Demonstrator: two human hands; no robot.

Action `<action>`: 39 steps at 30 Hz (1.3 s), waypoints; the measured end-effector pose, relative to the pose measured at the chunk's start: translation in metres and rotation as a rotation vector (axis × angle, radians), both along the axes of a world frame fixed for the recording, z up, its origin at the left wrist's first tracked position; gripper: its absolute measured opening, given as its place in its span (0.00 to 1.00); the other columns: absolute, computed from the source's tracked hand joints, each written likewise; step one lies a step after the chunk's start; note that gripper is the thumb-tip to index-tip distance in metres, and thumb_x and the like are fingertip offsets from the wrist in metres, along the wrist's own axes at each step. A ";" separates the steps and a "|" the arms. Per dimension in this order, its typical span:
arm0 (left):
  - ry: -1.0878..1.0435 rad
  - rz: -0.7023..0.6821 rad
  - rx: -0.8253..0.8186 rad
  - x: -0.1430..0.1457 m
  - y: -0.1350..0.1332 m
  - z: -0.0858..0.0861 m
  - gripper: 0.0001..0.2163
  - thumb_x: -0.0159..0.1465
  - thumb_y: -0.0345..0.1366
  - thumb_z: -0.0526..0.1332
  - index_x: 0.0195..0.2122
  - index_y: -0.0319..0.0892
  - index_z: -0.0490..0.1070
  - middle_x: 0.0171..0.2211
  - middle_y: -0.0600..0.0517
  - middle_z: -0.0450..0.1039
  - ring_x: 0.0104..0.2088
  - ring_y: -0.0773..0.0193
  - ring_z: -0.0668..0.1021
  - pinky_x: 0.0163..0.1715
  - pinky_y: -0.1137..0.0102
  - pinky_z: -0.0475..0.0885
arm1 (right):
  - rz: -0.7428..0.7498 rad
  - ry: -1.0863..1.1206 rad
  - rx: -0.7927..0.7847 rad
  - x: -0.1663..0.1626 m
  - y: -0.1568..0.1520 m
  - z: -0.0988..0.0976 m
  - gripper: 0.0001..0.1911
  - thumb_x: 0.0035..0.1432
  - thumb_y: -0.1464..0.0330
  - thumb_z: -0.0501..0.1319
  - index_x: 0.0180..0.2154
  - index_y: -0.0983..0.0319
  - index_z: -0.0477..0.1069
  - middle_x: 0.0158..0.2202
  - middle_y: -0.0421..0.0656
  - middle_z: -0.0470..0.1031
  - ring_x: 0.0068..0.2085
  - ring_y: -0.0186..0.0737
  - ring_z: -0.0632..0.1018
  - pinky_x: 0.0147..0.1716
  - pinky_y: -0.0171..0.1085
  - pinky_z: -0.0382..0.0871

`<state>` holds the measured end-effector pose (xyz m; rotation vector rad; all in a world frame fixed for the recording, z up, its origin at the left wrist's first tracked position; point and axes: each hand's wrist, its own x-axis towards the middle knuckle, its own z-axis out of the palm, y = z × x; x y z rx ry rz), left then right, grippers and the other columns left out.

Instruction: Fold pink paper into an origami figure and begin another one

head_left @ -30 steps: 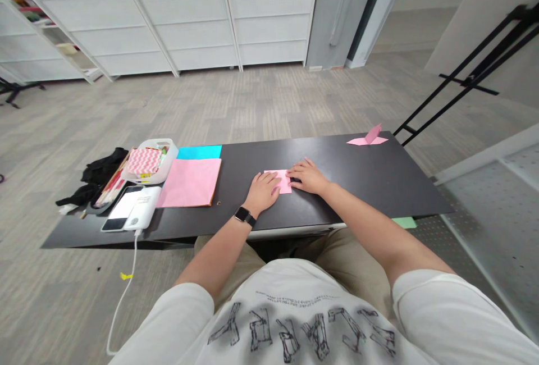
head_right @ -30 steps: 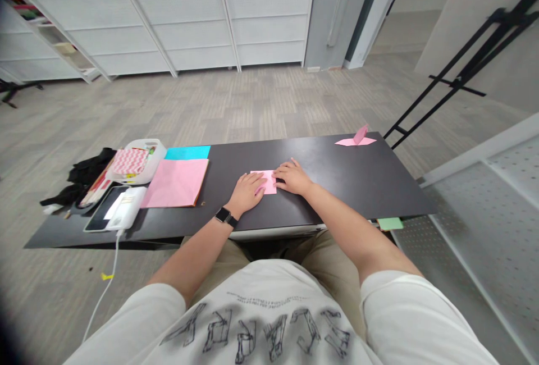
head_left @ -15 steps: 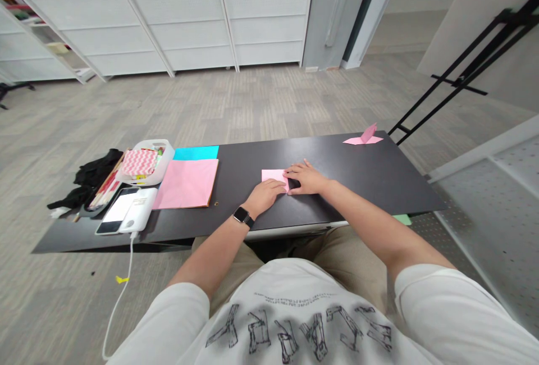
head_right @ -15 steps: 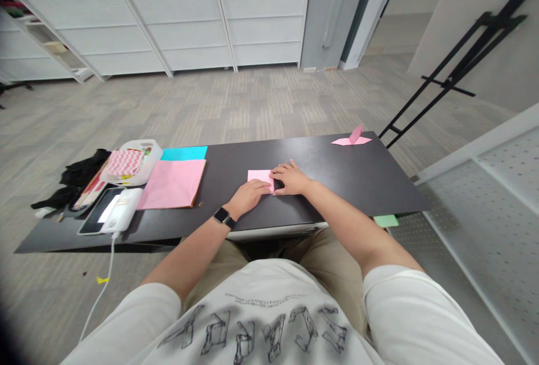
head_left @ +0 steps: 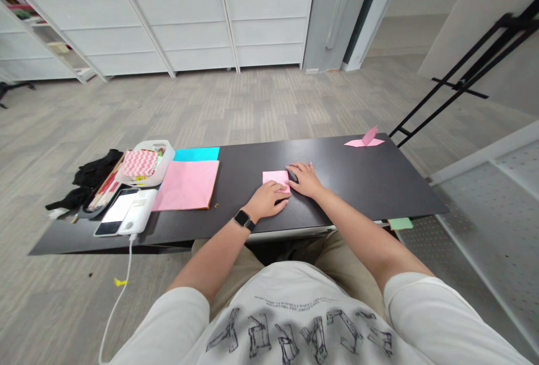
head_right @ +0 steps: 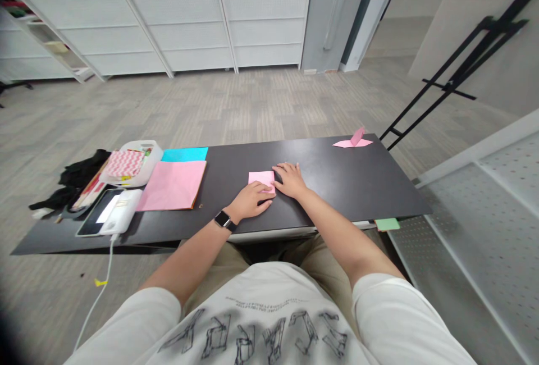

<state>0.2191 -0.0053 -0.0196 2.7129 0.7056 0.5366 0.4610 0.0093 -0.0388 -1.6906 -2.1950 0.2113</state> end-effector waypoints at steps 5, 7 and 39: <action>-0.007 -0.012 -0.009 0.000 0.003 -0.002 0.14 0.73 0.42 0.61 0.55 0.52 0.83 0.56 0.48 0.80 0.56 0.52 0.76 0.63 0.54 0.72 | -0.085 0.009 0.011 -0.002 0.012 -0.006 0.30 0.68 0.55 0.63 0.68 0.52 0.69 0.67 0.53 0.70 0.67 0.63 0.68 0.69 0.76 0.48; -0.011 -0.016 -0.012 -0.001 0.004 -0.002 0.14 0.73 0.42 0.61 0.55 0.51 0.83 0.56 0.48 0.80 0.56 0.52 0.76 0.62 0.55 0.72 | -0.129 0.003 0.014 -0.003 0.018 -0.008 0.29 0.68 0.55 0.63 0.67 0.53 0.69 0.68 0.53 0.70 0.67 0.65 0.68 0.69 0.77 0.48; -0.241 0.831 0.011 -0.011 0.015 -0.016 0.22 0.68 0.33 0.62 0.64 0.42 0.69 0.62 0.39 0.73 0.63 0.45 0.73 0.67 0.47 0.65 | 0.094 0.025 0.177 -0.002 -0.011 -0.018 0.28 0.62 0.78 0.58 0.57 0.52 0.82 0.57 0.47 0.80 0.56 0.54 0.75 0.59 0.54 0.67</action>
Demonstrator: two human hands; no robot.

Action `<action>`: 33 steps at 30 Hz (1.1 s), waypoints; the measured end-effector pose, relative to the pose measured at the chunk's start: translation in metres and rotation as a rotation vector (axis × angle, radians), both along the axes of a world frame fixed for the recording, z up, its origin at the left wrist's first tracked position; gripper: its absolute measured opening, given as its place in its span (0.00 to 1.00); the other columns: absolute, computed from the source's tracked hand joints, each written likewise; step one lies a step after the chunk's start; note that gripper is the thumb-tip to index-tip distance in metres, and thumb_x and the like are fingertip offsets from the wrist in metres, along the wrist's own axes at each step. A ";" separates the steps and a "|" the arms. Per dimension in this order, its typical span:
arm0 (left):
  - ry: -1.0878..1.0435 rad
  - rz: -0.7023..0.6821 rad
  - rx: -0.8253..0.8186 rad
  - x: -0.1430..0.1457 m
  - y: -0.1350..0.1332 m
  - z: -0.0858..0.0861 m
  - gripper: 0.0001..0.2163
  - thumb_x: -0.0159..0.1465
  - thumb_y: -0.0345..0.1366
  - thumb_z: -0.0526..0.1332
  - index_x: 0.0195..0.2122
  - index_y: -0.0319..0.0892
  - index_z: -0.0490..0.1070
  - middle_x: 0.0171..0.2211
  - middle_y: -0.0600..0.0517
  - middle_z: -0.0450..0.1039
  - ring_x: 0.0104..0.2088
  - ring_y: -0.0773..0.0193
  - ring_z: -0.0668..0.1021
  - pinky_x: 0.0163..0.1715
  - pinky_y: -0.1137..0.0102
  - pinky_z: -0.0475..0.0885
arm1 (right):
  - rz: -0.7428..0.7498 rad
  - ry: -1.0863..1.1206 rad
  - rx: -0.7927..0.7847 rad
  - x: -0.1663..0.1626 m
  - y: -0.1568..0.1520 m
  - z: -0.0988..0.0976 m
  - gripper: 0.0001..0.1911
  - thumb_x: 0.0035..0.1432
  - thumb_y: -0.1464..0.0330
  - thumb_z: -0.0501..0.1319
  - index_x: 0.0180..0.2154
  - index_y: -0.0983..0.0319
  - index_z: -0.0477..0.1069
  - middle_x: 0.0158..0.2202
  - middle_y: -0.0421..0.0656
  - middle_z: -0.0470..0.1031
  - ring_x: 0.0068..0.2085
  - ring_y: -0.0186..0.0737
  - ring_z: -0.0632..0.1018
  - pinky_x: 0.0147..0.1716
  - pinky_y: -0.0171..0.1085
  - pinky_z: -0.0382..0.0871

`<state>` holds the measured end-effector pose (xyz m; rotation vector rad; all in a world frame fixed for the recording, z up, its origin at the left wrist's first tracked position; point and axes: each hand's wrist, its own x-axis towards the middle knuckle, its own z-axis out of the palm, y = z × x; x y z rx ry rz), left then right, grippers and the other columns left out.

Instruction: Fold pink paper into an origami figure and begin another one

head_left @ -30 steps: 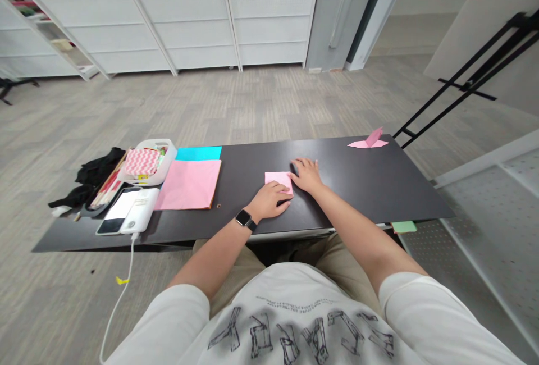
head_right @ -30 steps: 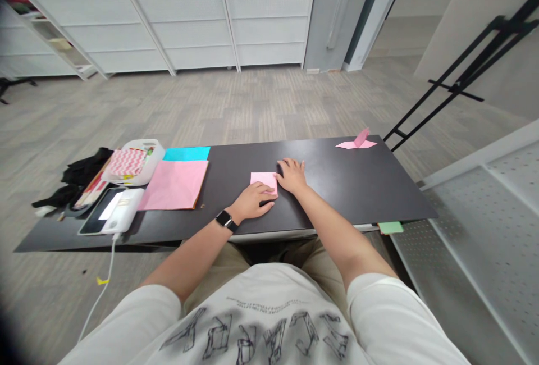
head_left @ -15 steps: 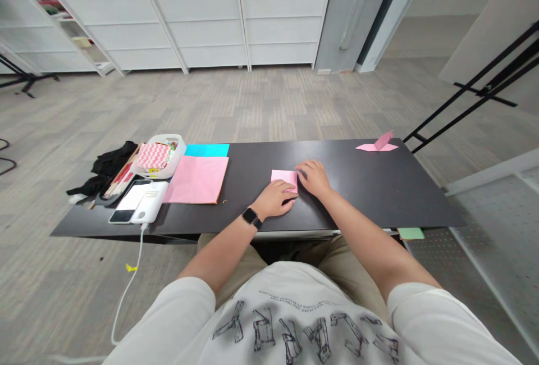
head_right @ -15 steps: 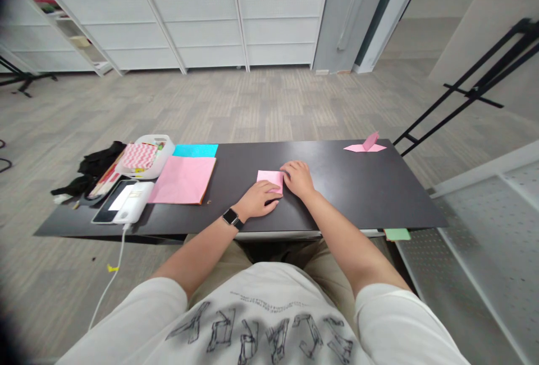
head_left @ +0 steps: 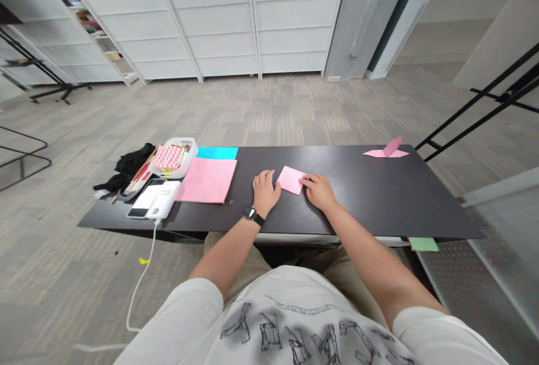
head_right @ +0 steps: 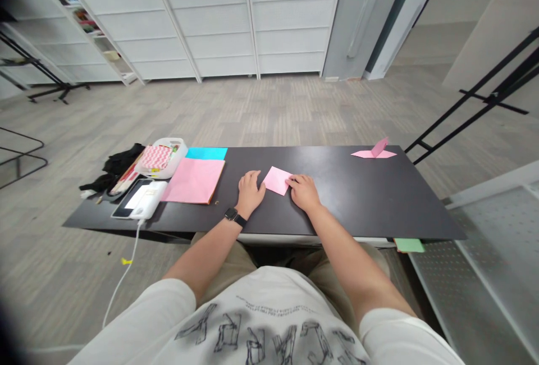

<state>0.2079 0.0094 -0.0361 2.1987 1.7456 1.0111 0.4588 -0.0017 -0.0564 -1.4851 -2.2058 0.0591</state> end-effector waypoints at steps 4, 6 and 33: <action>0.073 0.001 -0.024 0.003 -0.001 -0.003 0.14 0.70 0.35 0.61 0.56 0.44 0.75 0.59 0.41 0.75 0.61 0.44 0.75 0.69 0.43 0.61 | -0.011 -0.009 0.011 0.000 -0.001 -0.002 0.29 0.61 0.79 0.58 0.57 0.52 0.81 0.58 0.47 0.79 0.57 0.54 0.75 0.59 0.53 0.66; 0.084 -0.003 -0.025 0.003 -0.001 -0.003 0.11 0.70 0.35 0.61 0.52 0.46 0.78 0.59 0.42 0.76 0.61 0.45 0.75 0.69 0.42 0.61 | -0.014 -0.013 0.013 0.000 -0.001 -0.002 0.29 0.61 0.80 0.58 0.57 0.52 0.82 0.58 0.47 0.79 0.57 0.53 0.75 0.59 0.53 0.66; -0.447 0.233 0.166 -0.050 0.030 0.032 0.17 0.70 0.34 0.60 0.60 0.43 0.70 0.43 0.49 0.79 0.46 0.60 0.81 0.56 0.64 0.75 | -0.033 0.157 0.027 0.002 -0.003 0.004 0.36 0.55 0.82 0.55 0.62 0.56 0.75 0.57 0.48 0.77 0.58 0.51 0.75 0.62 0.51 0.68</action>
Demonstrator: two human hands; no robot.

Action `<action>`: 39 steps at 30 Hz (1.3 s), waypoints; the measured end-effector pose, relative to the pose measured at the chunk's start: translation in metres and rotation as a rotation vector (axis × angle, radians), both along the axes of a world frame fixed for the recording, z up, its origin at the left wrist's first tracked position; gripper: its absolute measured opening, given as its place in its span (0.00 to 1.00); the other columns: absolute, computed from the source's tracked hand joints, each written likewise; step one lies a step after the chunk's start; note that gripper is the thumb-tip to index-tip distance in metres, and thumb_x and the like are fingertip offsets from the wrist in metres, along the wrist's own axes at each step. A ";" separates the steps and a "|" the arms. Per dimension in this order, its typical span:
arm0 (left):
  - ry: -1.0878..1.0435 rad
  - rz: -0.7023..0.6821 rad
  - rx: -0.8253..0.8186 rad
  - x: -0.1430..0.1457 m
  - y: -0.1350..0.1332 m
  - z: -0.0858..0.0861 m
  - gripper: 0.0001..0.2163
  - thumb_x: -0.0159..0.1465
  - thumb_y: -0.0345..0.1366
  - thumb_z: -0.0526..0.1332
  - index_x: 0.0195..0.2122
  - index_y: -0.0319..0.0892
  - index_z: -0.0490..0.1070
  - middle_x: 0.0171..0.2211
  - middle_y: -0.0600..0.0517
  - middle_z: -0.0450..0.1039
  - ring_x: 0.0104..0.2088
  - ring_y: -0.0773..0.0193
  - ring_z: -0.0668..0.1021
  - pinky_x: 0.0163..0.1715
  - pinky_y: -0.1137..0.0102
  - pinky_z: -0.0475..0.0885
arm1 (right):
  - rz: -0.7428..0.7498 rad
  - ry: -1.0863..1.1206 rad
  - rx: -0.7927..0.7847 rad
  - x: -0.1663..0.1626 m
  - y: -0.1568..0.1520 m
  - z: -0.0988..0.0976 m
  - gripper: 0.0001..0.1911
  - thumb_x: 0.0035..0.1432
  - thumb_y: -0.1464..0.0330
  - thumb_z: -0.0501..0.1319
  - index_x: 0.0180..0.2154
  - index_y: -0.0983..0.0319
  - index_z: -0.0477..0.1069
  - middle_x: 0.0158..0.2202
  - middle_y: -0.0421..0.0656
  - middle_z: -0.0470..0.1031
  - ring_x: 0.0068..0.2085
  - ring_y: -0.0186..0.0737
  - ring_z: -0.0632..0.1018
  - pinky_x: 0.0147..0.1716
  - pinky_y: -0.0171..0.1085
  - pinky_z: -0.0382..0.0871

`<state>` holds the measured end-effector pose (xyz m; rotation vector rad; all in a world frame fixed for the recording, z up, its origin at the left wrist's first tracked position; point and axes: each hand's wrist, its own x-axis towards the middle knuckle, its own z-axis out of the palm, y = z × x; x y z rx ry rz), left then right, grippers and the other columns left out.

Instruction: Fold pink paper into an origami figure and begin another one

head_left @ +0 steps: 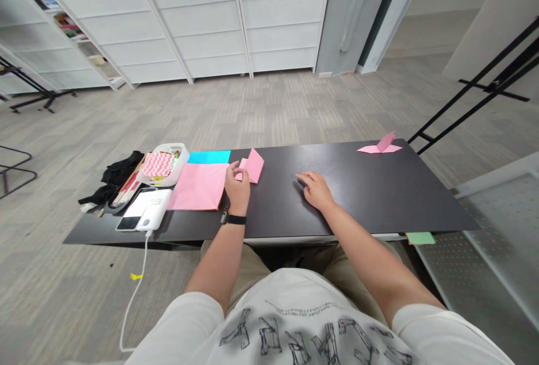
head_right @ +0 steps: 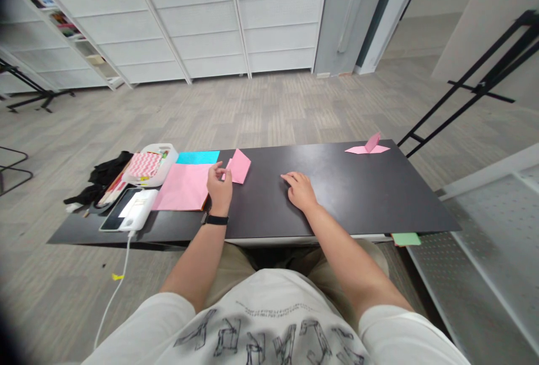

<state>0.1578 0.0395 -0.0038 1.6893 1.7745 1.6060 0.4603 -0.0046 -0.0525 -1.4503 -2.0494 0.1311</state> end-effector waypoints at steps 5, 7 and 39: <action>0.217 -0.095 0.111 0.000 -0.005 0.029 0.15 0.73 0.37 0.59 0.59 0.43 0.72 0.49 0.45 0.78 0.51 0.56 0.80 0.59 0.61 0.74 | -0.020 0.011 -0.020 -0.001 0.001 0.003 0.36 0.59 0.79 0.55 0.67 0.56 0.70 0.58 0.50 0.77 0.59 0.54 0.75 0.63 0.54 0.69; 0.336 -0.224 0.072 0.016 -0.011 0.032 0.13 0.74 0.36 0.59 0.57 0.44 0.73 0.48 0.45 0.79 0.51 0.56 0.80 0.58 0.61 0.75 | -0.033 0.032 -0.003 -0.002 -0.001 0.005 0.37 0.62 0.77 0.55 0.71 0.56 0.64 0.60 0.52 0.75 0.60 0.55 0.74 0.63 0.56 0.69; 0.545 -0.782 -0.109 0.035 -0.032 -0.020 0.05 0.69 0.41 0.68 0.42 0.49 0.83 0.54 0.49 0.81 0.58 0.55 0.78 0.64 0.54 0.70 | -0.053 0.004 -0.031 0.001 -0.006 0.015 0.12 0.65 0.69 0.59 0.44 0.55 0.80 0.42 0.45 0.83 0.48 0.51 0.78 0.61 0.52 0.61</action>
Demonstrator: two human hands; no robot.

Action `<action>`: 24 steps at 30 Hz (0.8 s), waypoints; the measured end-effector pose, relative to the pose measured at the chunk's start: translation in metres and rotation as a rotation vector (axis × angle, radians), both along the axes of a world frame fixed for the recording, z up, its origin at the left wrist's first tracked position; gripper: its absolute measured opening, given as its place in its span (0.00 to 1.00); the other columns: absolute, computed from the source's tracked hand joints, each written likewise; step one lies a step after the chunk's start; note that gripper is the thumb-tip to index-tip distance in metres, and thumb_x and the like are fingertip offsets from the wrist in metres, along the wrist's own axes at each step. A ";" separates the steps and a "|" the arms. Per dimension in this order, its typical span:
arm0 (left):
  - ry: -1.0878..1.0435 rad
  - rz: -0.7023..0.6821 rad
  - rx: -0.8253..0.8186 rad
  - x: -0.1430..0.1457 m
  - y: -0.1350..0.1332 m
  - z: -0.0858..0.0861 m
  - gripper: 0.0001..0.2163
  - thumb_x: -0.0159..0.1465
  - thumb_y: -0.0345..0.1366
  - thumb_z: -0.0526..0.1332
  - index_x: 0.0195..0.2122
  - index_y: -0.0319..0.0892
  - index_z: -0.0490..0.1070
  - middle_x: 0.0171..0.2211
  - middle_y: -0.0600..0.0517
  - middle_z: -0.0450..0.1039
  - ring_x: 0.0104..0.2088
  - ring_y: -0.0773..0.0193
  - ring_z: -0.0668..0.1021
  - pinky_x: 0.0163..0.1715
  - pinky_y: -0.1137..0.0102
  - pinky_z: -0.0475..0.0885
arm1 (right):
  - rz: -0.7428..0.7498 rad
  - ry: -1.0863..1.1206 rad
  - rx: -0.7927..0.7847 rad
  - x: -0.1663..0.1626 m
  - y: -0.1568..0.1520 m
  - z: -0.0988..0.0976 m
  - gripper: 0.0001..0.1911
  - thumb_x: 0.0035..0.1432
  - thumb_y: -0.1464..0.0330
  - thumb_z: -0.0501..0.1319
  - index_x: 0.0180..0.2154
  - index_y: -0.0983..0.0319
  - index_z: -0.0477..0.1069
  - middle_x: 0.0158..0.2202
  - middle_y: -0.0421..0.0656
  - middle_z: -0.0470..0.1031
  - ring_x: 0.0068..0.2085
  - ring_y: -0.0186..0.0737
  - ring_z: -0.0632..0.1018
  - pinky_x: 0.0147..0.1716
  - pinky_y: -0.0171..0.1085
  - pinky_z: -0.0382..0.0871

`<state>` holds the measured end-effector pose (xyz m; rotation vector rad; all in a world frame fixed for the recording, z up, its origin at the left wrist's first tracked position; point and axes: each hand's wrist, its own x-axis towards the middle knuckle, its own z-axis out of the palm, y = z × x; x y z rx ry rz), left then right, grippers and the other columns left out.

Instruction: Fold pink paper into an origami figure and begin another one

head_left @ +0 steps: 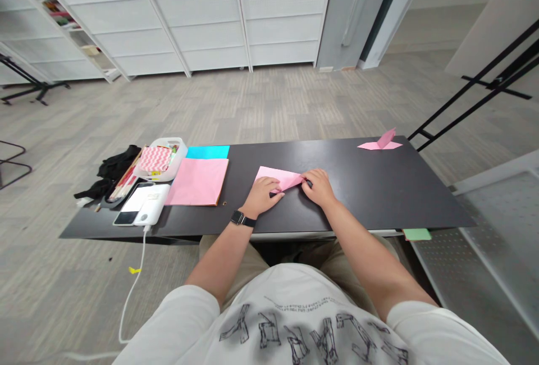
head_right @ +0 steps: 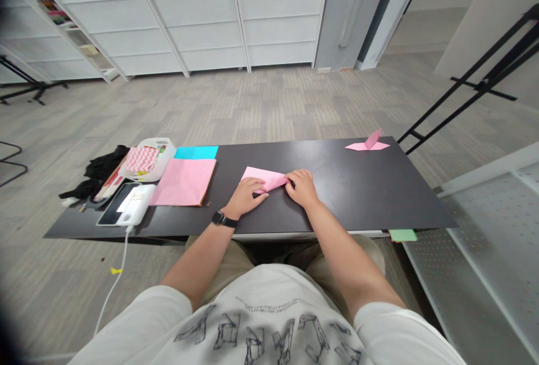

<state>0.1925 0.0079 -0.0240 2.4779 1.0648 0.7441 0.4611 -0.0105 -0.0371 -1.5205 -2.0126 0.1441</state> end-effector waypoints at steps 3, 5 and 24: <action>0.002 0.001 -0.012 0.001 0.000 -0.001 0.05 0.69 0.40 0.67 0.40 0.50 0.84 0.53 0.50 0.82 0.58 0.55 0.78 0.64 0.54 0.71 | -0.010 -0.005 -0.006 -0.001 0.000 0.001 0.13 0.65 0.69 0.59 0.46 0.56 0.80 0.42 0.46 0.83 0.48 0.51 0.78 0.56 0.50 0.63; 0.009 0.006 -0.022 0.001 0.000 -0.002 0.05 0.69 0.40 0.68 0.40 0.50 0.84 0.53 0.50 0.82 0.58 0.55 0.79 0.64 0.53 0.71 | -0.016 -0.003 0.000 -0.001 0.000 0.001 0.13 0.66 0.69 0.58 0.47 0.56 0.80 0.42 0.46 0.83 0.48 0.50 0.78 0.56 0.50 0.63; 0.022 -0.004 -0.068 0.003 -0.001 0.001 0.10 0.67 0.35 0.67 0.49 0.48 0.79 0.48 0.48 0.82 0.52 0.52 0.80 0.58 0.57 0.74 | -0.065 0.048 0.029 -0.002 0.003 -0.004 0.13 0.71 0.64 0.58 0.52 0.56 0.78 0.43 0.47 0.84 0.49 0.53 0.79 0.56 0.51 0.64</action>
